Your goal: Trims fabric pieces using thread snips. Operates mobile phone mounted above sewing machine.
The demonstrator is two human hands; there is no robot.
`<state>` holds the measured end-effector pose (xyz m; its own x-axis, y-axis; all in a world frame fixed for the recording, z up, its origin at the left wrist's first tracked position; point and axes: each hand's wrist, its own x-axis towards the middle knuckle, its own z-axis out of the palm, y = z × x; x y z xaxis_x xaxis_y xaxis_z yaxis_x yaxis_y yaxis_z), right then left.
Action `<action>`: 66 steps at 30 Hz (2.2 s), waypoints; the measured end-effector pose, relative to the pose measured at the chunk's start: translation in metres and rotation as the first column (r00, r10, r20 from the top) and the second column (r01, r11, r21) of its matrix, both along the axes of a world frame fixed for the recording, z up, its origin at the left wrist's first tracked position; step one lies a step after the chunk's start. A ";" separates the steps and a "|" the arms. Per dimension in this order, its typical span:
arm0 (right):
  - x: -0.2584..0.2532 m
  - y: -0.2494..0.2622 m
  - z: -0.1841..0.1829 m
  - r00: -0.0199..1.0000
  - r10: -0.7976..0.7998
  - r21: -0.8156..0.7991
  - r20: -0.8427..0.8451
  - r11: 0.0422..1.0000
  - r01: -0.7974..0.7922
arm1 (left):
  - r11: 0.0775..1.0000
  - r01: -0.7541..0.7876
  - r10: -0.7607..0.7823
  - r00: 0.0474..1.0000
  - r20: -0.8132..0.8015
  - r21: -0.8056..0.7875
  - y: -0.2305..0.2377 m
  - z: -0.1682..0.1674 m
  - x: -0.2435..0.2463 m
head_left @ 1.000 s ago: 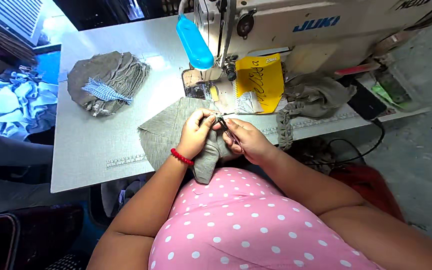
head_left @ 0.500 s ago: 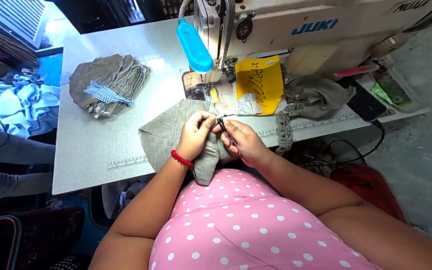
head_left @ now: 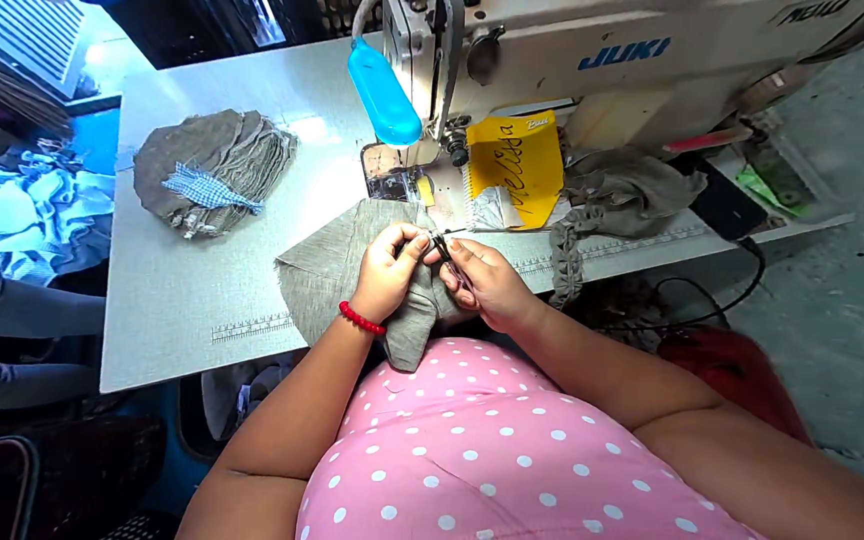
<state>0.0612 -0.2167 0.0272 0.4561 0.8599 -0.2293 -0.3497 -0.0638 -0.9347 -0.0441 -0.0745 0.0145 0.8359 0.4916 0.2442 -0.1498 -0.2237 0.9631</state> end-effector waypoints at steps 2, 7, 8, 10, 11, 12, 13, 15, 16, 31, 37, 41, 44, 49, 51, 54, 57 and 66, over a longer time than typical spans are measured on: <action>0.001 0.000 0.001 1.000 -0.003 -0.002 -0.006 1.000 0.003 | 1.000 0.005 -0.005 1.000 0.014 0.010 0.000 -0.001 0.001; -0.001 0.004 0.001 0.999 -0.024 0.010 -0.031 1.000 0.024 | 0.999 0.013 -0.014 1.000 0.020 0.029 0.001 -0.002 0.002; -0.001 0.004 0.001 0.999 -0.027 0.008 -0.037 1.000 0.028 | 1.000 0.015 -0.016 1.000 0.024 0.028 0.001 -0.002 0.003; 0.000 0.006 0.000 0.998 -0.035 0.002 -0.047 0.999 0.035 | 1.000 0.017 -0.018 0.999 0.031 0.025 0.001 -0.003 0.004; 0.001 0.006 0.001 0.998 -0.033 -0.001 -0.047 0.999 0.033 | 0.999 0.021 -0.022 0.999 0.033 0.024 0.002 -0.003 0.005; 0.001 0.007 0.001 0.998 -0.032 -0.002 -0.048 1.000 0.031 | 0.999 0.027 -0.028 0.999 0.033 0.024 0.002 -0.003 0.005; 0.002 0.008 0.001 0.998 -0.032 0.000 -0.053 0.999 0.032 | 0.999 0.030 -0.031 0.999 0.033 0.027 0.002 -0.004 0.005; 0.002 0.008 -0.001 0.998 -0.027 0.005 -0.060 1.000 0.027 | 0.999 0.035 -0.036 0.999 0.026 0.032 0.003 -0.005 0.006; 0.001 0.009 -0.004 0.999 -0.022 0.010 -0.043 1.000 0.023 | 0.999 0.035 -0.035 0.999 0.020 0.035 0.004 -0.007 0.006; 0.020 0.013 -0.021 0.688 -0.170 0.015 0.705 0.974 0.226 | 0.968 -0.113 0.117 0.993 -0.004 0.222 0.009 -0.020 0.014; 0.025 0.012 -0.023 0.703 -0.258 0.051 0.663 0.952 0.301 | 0.892 -0.169 0.237 0.965 -0.115 0.419 0.011 -0.013 0.005; 0.027 0.015 -0.024 0.701 -0.272 0.078 0.659 0.952 0.295 | 0.893 -0.150 0.261 0.941 -0.216 0.424 0.003 -0.001 0.008; 0.026 0.015 -0.027 0.695 -0.252 0.116 0.673 0.964 0.237 | 0.927 -0.125 0.227 0.937 -0.265 0.353 -0.003 0.001 0.011; 0.025 0.010 -0.027 0.620 -0.281 0.145 0.733 0.954 0.261 | 0.921 -0.109 0.220 0.938 -0.267 0.374 0.000 -0.001 0.011; 0.024 0.010 -0.026 0.620 -0.292 0.140 0.729 0.949 0.282 | 0.929 -0.109 0.210 0.943 -0.260 0.355 0.002 -0.002 0.009; 0.023 0.011 -0.026 0.634 -0.282 0.129 0.720 0.952 0.277 | 0.932 -0.104 0.208 0.938 -0.277 0.348 0.004 -0.001 0.008; 0.023 0.011 -0.026 0.656 -0.268 0.132 0.706 0.959 0.250 | 0.940 -0.075 0.180 0.938 -0.297 0.332 0.005 0.001 0.007; 0.024 0.010 -0.020 0.635 -0.192 0.043 0.748 0.969 0.242 | 0.989 -0.059 0.072 0.993 -0.094 0.139 0.002 -0.002 0.005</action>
